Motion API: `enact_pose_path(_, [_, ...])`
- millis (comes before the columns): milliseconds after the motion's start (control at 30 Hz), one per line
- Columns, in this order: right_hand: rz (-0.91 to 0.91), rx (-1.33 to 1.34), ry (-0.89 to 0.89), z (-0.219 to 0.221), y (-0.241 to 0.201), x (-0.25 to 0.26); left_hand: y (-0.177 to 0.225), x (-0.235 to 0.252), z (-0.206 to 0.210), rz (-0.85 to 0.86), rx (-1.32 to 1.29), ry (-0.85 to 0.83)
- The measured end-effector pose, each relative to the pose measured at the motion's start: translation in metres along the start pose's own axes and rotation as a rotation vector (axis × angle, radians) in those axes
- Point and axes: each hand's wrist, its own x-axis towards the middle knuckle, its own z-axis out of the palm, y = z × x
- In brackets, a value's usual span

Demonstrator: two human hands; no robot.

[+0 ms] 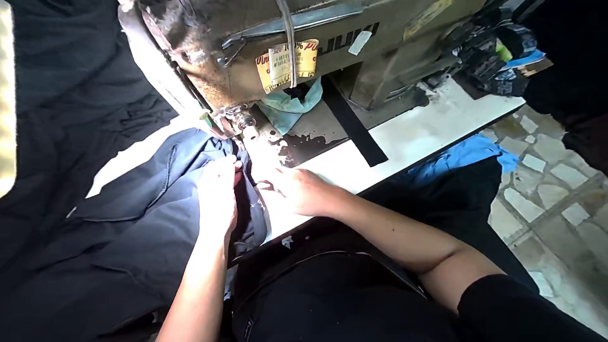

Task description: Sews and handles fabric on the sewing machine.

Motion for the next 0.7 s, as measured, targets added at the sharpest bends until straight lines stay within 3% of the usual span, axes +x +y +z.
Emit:
enact_pose_path(133, [0.037, -0.032, -0.037, -0.01, 0.005, 0.026, -0.001, -0.001, 0.001, 0.004, -0.061, -0.005])
enact_pose_path(300, [0.262, -0.066, -0.158, -0.02, -0.016, 0.042, -0.002, -0.001, 0.002, -0.009, -0.018, -0.015])
enact_pose_path(500, [0.258, -0.146, -0.225, -0.018, -0.017, 0.044, -0.003, -0.005, 0.002, 0.038, 0.025, -0.024])
enact_pose_path(600, [0.174, -0.027, -0.037, -0.016, -0.005, 0.017, 0.005, -0.029, -0.009, 0.282, 0.368, -0.177])
enact_pose_path(700, [0.107, 0.106, 0.087, -0.021, 0.012, -0.025, 0.013, -0.072, -0.015, 0.607, 0.756, -0.503])
